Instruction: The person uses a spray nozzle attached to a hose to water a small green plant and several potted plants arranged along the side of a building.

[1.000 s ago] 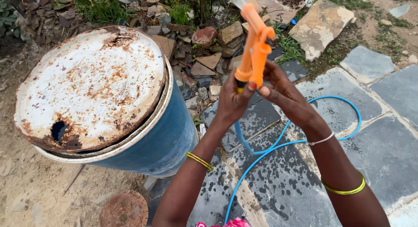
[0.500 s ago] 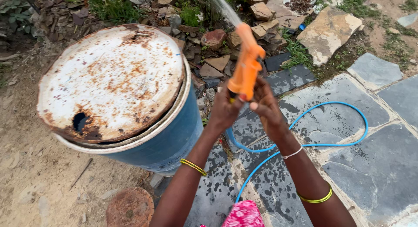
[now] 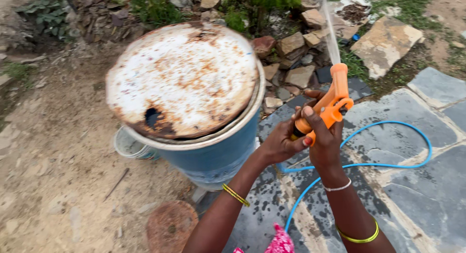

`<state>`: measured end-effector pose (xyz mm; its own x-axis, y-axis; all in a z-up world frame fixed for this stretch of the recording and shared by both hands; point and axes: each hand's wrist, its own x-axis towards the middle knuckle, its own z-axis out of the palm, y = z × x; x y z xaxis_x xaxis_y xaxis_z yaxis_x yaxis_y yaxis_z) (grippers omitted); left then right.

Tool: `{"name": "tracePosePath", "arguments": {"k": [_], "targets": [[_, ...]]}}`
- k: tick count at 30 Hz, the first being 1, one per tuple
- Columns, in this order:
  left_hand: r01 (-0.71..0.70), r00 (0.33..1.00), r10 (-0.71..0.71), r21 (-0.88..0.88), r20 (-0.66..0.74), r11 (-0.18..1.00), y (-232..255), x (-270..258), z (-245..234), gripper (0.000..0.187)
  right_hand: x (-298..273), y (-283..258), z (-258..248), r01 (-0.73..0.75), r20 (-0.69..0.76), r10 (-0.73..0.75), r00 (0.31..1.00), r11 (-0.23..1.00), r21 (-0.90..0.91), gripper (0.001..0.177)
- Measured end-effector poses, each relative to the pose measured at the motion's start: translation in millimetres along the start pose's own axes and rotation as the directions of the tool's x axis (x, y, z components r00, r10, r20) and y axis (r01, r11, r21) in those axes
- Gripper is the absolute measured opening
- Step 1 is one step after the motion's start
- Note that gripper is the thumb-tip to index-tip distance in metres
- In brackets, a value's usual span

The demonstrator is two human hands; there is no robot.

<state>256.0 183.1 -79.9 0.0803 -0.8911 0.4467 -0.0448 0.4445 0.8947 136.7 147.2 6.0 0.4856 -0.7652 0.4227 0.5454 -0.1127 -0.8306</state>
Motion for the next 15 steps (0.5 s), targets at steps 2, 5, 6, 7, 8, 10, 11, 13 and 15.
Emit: {"name": "tracePosePath", "arguments": {"k": [2, 5, 6, 7, 8, 10, 11, 13, 15], "targets": [[0.035, 0.999, -0.034, -0.048, 0.006, 0.998, 10, -31, -15, 0.082, -17, 6, 29, 0.016, -0.016, -0.017, 1.0, 0.998, -0.062, 0.04], [0.054, 0.999, -0.054, -0.104, 0.005, 0.993, 24, -77, -39, 0.085, -46, 18, 74, -0.01, -0.016, 0.009, 1.0, 0.999, -0.034, 0.039], [0.043, 0.999, -0.044, -0.109, 0.0, 0.993, 28, -94, -48, 0.087, -57, 23, 89, -0.02, -0.005, 0.02, 1.0, 0.999, -0.029, 0.039], [0.046, 0.999, -0.048, -0.106, -0.016, 0.993, 33, -113, -57, 0.087, -66, 28, 103, -0.044, -0.005, 0.044, 0.999, 0.997, -0.059, 0.039], [0.068, 0.997, -0.07, -0.095, -0.024, 0.993, 38, -131, -67, 0.089, -75, 33, 117, -0.064, -0.009, 0.064, 0.998, 0.994, -0.089, 0.039], [0.092, 0.994, -0.096, -0.086, -0.044, 0.992, 48, -162, -86, 0.091, -92, 47, 145, -0.089, 0.009, 0.09, 0.996, 0.991, -0.096, 0.04], [0.107, 0.991, -0.113, -0.09, -0.071, 0.99, 53, -178, -95, 0.094, -99, 53, 158, -0.108, 0.02, 0.111, 0.994, 0.988, -0.107, 0.042], [0.122, 0.984, -0.132, -0.09, -0.119, 0.989, 63, -204, -114, 0.097, -110, 65, 185, -0.132, 0.055, 0.138, 0.989, 0.986, -0.105, 0.039], [0.087, 0.974, -0.096, -0.05, -0.203, 0.995, 72, -230, -129, 0.096, -121, 74, 211, -0.164, 0.09, 0.173, 0.981, 0.982, -0.098, 0.037]]}}
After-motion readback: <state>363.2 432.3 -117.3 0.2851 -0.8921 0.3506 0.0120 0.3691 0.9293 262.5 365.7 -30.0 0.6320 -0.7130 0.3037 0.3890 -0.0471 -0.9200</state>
